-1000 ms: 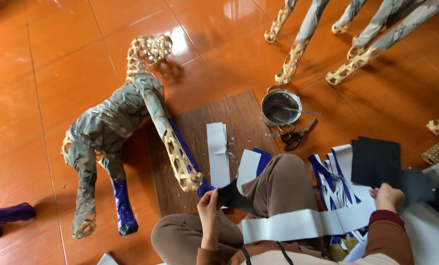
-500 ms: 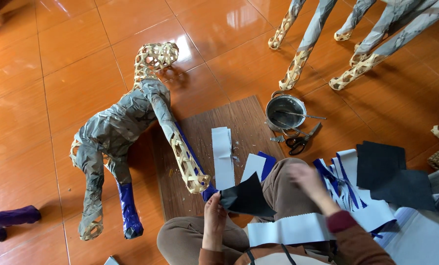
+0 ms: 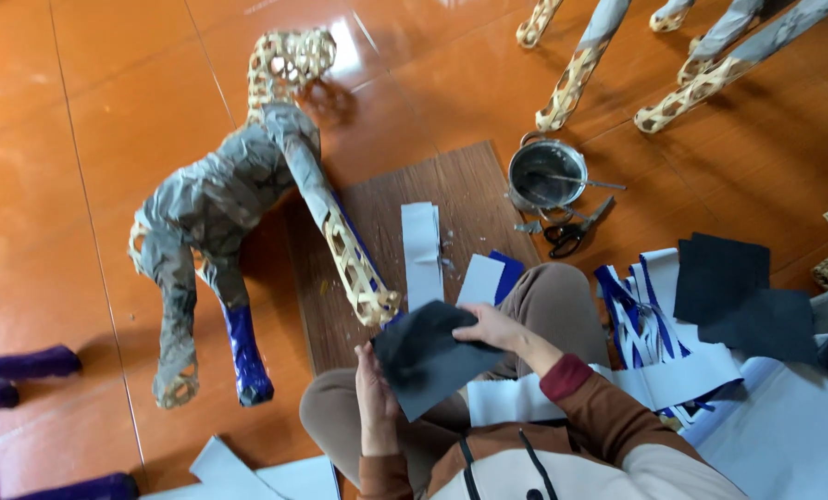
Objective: Decorating a giraffe sculpture by wrapping its legs with blue and white tape
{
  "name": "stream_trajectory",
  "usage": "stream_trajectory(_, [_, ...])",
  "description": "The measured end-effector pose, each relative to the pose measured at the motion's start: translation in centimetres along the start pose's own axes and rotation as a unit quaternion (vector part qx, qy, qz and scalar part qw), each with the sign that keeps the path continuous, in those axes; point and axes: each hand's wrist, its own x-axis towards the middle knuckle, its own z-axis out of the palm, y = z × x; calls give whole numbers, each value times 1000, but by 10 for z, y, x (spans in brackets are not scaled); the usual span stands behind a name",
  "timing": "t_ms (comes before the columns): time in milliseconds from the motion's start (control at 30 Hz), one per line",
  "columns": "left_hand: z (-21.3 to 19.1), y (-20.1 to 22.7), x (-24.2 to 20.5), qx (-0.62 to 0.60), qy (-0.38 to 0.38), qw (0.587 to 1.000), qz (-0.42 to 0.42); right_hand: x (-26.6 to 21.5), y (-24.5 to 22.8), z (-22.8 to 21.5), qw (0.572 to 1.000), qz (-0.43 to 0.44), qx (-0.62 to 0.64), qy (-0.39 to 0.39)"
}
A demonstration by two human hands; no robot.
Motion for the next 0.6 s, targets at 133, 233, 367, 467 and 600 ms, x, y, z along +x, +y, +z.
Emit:
stream_trajectory(133, [8, 4, 5, 216, 93, 971, 39, 16, 5, 4, 995, -30, 93, 33])
stream_trajectory(233, [21, 14, 0, 203, 126, 965, 104, 45, 38, 0, 988, -58, 135, 41])
stream_trajectory(367, [-19, -7, 28, 89, 149, 978, 120, 71, 56, -2, 989, -95, 91, 61])
stream_trajectory(467, [-33, -11, 33, 34, 161, 981, 105, 79, 53, -2, 991, -100, 67, 55])
stream_trajectory(600, [9, 14, 6, -10, 113, 991, 75, 90, 47, -1, 992, -104, 60, 42])
